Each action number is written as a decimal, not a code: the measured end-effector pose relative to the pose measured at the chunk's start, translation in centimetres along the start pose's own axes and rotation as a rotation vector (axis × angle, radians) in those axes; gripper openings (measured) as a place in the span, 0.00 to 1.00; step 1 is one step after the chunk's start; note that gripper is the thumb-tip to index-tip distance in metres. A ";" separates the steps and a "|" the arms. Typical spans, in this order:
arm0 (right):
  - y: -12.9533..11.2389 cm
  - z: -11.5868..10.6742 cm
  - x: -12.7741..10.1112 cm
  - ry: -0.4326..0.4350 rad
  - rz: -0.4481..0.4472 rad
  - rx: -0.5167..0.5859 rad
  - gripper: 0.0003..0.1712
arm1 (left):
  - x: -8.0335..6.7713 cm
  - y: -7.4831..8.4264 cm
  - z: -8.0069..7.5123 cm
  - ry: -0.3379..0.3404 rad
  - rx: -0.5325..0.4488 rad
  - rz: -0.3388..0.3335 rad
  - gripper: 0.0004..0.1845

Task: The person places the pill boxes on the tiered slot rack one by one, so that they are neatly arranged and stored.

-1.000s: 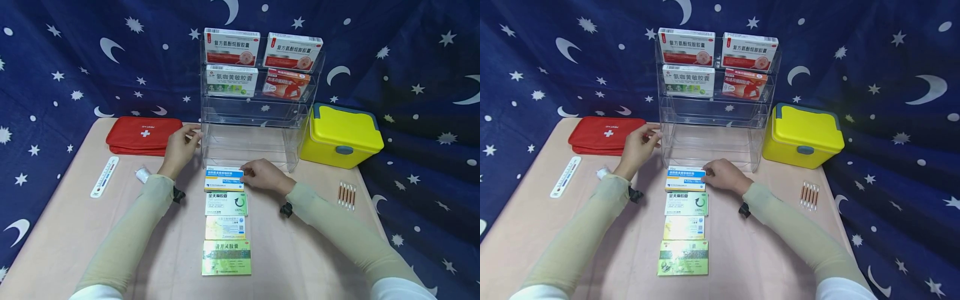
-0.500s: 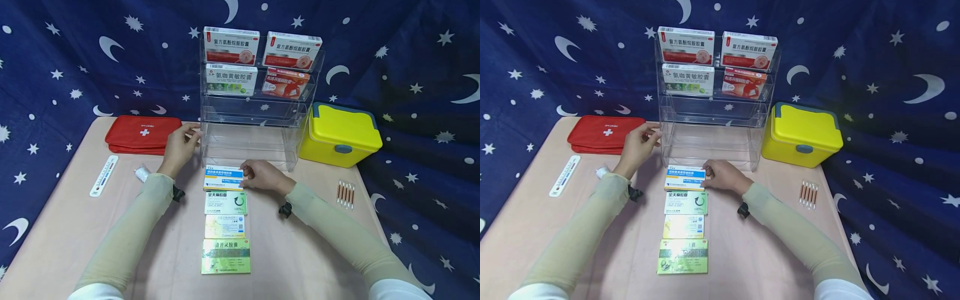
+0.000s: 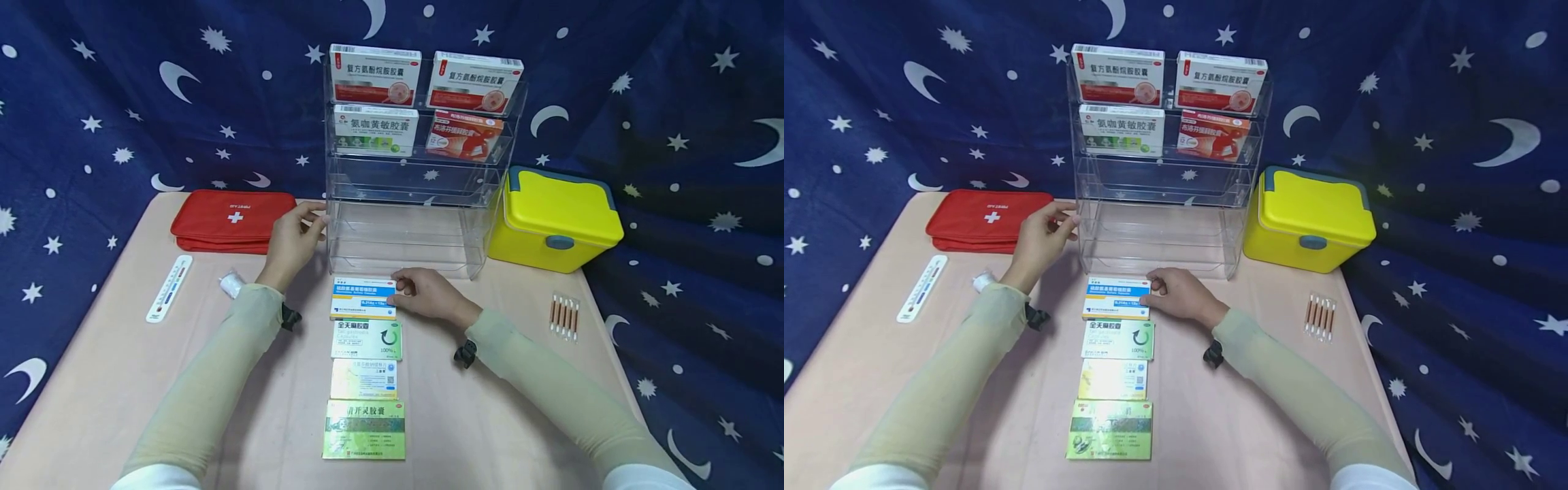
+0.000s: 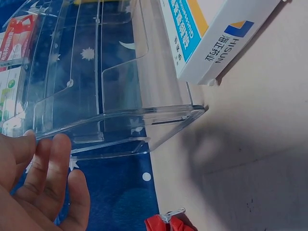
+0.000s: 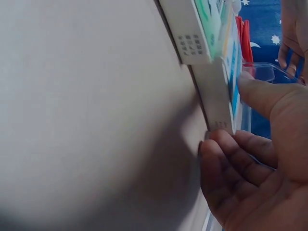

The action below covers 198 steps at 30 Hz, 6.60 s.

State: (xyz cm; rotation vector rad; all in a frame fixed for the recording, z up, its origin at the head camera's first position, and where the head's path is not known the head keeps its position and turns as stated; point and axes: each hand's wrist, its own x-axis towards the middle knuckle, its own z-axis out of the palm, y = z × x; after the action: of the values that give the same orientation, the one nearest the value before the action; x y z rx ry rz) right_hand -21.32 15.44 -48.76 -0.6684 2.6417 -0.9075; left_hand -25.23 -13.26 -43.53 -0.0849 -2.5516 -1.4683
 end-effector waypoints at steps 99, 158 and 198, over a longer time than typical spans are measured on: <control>-5.6 -14.2 8.9 0.589 -0.365 0.040 0.12 | 0.2 0.0 -0.6 -0.025 -0.034 0.022 0.16; -0.4 3.4 -6.9 0.049 0.025 0.179 0.24 | 0.2 0.0 -0.4 -0.023 -0.018 -0.014 0.15; -0.3 3.0 -7.7 0.295 -0.101 0.286 0.20 | 0.2 -0.1 -0.4 -0.010 -0.013 0.018 0.15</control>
State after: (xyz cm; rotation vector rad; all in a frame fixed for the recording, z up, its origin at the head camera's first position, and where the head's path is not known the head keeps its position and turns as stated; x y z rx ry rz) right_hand -13.44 17.63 -50.12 -0.6418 2.6607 -1.4814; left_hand -25.42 -13.65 -43.34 -0.1173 -2.5432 -1.4813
